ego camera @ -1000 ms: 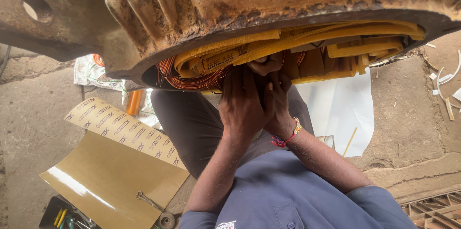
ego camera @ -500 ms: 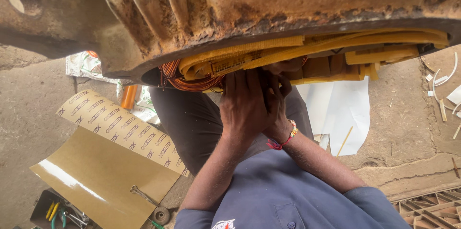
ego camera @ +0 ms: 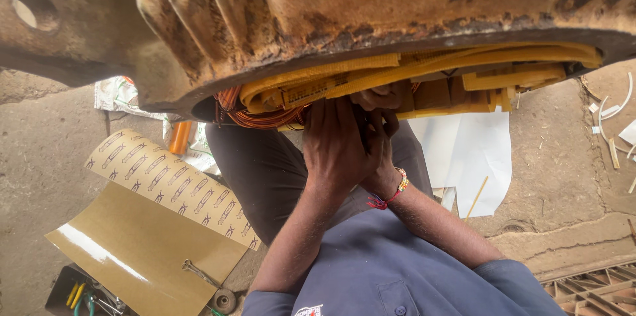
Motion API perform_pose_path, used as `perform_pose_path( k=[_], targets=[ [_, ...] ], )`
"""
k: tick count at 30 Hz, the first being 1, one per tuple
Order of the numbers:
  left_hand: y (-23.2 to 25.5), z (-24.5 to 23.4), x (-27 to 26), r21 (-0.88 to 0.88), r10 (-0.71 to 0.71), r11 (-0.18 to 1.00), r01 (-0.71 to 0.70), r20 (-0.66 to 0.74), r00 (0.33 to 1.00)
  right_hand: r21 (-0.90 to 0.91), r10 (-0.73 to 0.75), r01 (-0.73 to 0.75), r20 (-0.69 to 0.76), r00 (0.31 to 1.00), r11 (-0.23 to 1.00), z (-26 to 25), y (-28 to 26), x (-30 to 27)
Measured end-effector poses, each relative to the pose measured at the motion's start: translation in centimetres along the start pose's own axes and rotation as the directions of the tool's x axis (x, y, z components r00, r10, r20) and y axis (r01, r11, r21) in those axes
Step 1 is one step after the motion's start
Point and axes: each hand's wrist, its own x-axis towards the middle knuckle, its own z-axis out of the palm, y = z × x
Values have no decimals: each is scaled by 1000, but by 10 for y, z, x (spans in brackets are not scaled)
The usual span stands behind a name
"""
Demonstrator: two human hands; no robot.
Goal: The person is winding copper wire into the slots of a large electric motor stator. They carefully arrange the wire coils by hand, ensuring they fit neatly into the designated slots within the stator housing.
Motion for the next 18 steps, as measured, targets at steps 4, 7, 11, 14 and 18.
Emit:
perform_pose_path(
  k=[4,7,11,14,18],
  targets=[
    [-9,3,-4,7,0,1000,0,-14,1000,-5,-4,4,-21,1000,1000,9,1,-2],
    [-18,5,-9,15,-11,1000,11,18,1000,-9,13,-13,-20,1000,1000,19,3,-5],
    [-28,4,-12,13,-39,999,39,39,998,-4,-32,32,-84,996,999,28,0,-9],
    [-33,2,-13,-21,-16,1000,16,-3,1000,38,-11,14,-73,997,999,32,-2,-11],
    [-38,2,-13,30,8,1000,-8,2,1000,113,83,-76,-57,995,991,38,-4,-13]
  ],
)
